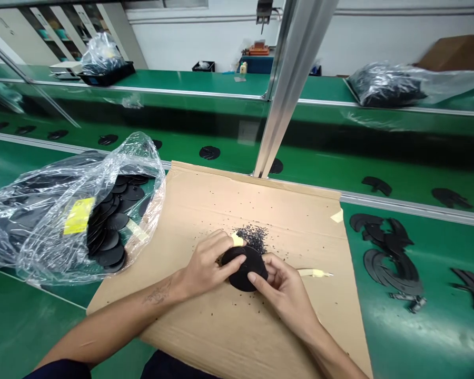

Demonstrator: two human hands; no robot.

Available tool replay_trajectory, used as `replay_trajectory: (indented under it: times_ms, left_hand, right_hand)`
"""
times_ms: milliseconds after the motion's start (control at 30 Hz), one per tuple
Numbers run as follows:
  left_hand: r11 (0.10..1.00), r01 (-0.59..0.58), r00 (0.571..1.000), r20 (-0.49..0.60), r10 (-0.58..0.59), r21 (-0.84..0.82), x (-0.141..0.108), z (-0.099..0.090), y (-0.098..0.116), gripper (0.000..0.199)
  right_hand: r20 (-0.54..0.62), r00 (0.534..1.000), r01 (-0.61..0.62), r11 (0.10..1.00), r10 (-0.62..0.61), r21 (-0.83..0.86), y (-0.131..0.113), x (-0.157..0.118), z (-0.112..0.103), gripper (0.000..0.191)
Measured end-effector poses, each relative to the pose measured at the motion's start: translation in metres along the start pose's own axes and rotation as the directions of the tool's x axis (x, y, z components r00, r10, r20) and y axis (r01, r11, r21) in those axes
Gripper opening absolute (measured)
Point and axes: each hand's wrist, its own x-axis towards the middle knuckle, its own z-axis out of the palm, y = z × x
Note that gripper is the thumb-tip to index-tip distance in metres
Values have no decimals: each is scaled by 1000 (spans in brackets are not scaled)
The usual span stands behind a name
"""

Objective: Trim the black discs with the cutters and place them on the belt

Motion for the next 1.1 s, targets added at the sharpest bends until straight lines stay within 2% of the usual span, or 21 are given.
replay_trajectory:
  times_ms: [200, 667, 800, 867, 967, 1033, 1100]
  left_hand:
    - [996, -72, 997, -23, 73, 50, -2, 4, -2, 9]
    - [996, -66, 996, -58, 69, 55, -8, 8, 1, 8]
    - [997, -75, 996, -54, 76, 13, -9, 8, 2, 12]
    - [999, -12, 999, -38, 10, -53, -8, 6, 3, 22]
    - [968, 121, 991, 78, -107, -218, -4, 0, 6, 32]
    - [940, 132, 984, 154, -87, -314, -1, -5, 8, 29]
    - [930, 90, 985, 170, -30, -358, 1, -10, 9, 27]
  right_hand:
    - [-25, 1000, -1, 999, 0, -39, -1, -2, 2, 41]
    - [-66, 996, 49, 993, -57, -108, 1, -3, 4, 44]
    - [-92, 987, 110, 968, -134, -227, 3, -5, 3, 43]
    - [-97, 971, 174, 925, -218, -338, 3, -6, 2, 40]
    - [-38, 927, 310, 816, -374, -489, 2, -8, -1, 25]
    - [38, 877, 420, 726, -479, -544, 3, -9, -3, 14]
    - [110, 817, 521, 642, -566, -563, 4, -9, -5, 17]
